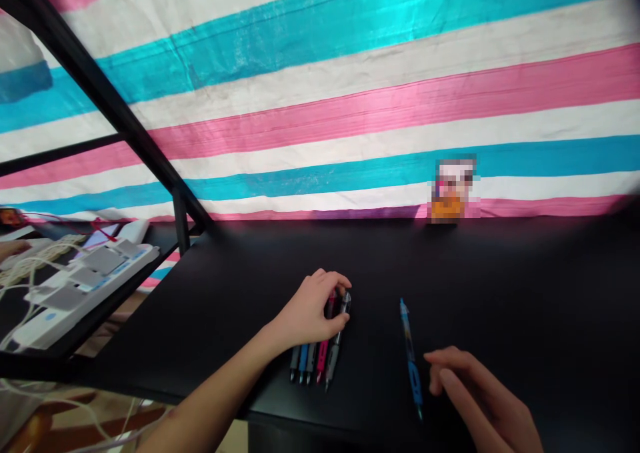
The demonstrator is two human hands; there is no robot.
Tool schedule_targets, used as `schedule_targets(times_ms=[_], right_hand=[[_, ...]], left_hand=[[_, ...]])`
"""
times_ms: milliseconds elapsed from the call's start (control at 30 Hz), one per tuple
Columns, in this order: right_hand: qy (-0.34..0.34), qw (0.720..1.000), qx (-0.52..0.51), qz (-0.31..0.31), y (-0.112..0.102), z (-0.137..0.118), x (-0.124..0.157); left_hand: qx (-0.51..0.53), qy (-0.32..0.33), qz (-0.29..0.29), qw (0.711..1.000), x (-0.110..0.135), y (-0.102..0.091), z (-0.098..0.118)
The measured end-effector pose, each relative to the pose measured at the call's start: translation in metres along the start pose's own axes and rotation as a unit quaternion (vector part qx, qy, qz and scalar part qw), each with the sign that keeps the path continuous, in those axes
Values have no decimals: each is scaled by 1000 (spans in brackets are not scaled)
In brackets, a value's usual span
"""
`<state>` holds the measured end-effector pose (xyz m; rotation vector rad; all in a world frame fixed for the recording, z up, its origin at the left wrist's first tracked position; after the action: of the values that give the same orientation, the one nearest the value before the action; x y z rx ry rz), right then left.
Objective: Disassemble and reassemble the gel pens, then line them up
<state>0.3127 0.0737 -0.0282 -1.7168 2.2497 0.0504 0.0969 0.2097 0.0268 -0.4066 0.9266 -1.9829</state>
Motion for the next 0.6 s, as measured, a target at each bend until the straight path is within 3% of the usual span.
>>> schedule_targets(times_ms=[233, 300, 400, 500, 600], right_hand=[[-17, 1000, -7, -14, 0, -4, 0], [-1, 1000, -20, 5, 0, -4, 2], [34, 995, -51, 84, -7, 0, 7], [31, 985, -91, 142, -14, 5, 13], [-3, 983, -109, 148, -19, 10, 12]], left_hand=[[-117, 9, 8, 993, -1, 1, -3], [-136, 18, 14, 990, -2, 0, -2], [-169, 32, 32, 985, -2, -4, 4], [-202, 52, 49, 977, 5, -2, 18], [-263, 125, 39, 956, 22, 23, 48]])
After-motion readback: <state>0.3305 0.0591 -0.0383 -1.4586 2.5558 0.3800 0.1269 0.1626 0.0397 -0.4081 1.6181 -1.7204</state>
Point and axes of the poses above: each hand's wrist, its own x-axis away from the middle knuckle, its own y-axis out of the palm, z = x × y, the point moved 9 cm from there along -x, towards the middle knuckle, and after that the axes turned 2 degrees about -y, right-handed, at the moved point
